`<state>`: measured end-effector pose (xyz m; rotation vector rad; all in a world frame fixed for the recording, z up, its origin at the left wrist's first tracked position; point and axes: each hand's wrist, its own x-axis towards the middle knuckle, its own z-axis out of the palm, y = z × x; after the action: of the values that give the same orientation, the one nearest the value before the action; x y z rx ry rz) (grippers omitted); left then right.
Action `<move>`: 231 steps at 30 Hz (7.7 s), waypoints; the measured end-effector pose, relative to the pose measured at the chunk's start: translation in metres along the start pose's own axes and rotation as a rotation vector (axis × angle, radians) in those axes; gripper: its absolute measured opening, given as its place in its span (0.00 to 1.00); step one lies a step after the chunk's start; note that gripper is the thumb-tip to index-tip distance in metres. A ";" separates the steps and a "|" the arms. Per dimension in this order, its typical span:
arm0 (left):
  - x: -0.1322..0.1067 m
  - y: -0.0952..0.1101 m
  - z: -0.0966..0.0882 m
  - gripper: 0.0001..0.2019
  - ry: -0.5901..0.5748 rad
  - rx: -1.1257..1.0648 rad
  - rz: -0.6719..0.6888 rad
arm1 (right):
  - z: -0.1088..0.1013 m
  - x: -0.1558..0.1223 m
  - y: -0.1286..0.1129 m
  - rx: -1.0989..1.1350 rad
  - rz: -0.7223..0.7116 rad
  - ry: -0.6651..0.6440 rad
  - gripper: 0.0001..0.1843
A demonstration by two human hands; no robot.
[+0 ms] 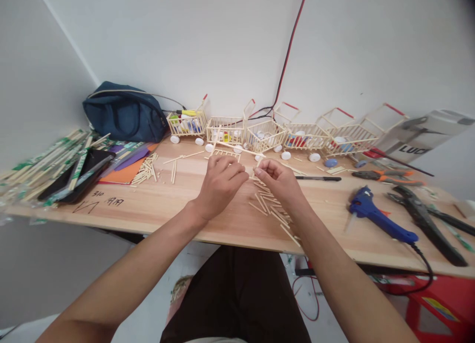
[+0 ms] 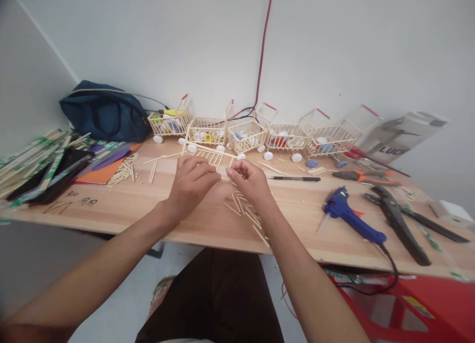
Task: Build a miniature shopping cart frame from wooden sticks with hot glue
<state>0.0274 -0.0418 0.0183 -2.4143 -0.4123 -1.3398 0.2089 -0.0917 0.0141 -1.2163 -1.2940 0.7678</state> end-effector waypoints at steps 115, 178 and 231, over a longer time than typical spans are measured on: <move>0.001 0.002 -0.003 0.06 -0.028 -0.027 0.008 | 0.000 0.001 0.002 -0.033 0.001 -0.006 0.23; -0.001 0.001 -0.003 0.06 -0.040 -0.017 -0.004 | 0.001 0.000 -0.001 -0.027 0.016 -0.015 0.24; -0.015 -0.030 -0.041 0.19 -0.207 -1.014 -1.327 | -0.004 -0.003 -0.004 -0.065 0.065 -0.055 0.22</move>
<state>-0.0236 -0.0340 0.0310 -3.1444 -2.0907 -2.1086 0.2119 -0.0964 0.0172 -1.3023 -1.3392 0.8164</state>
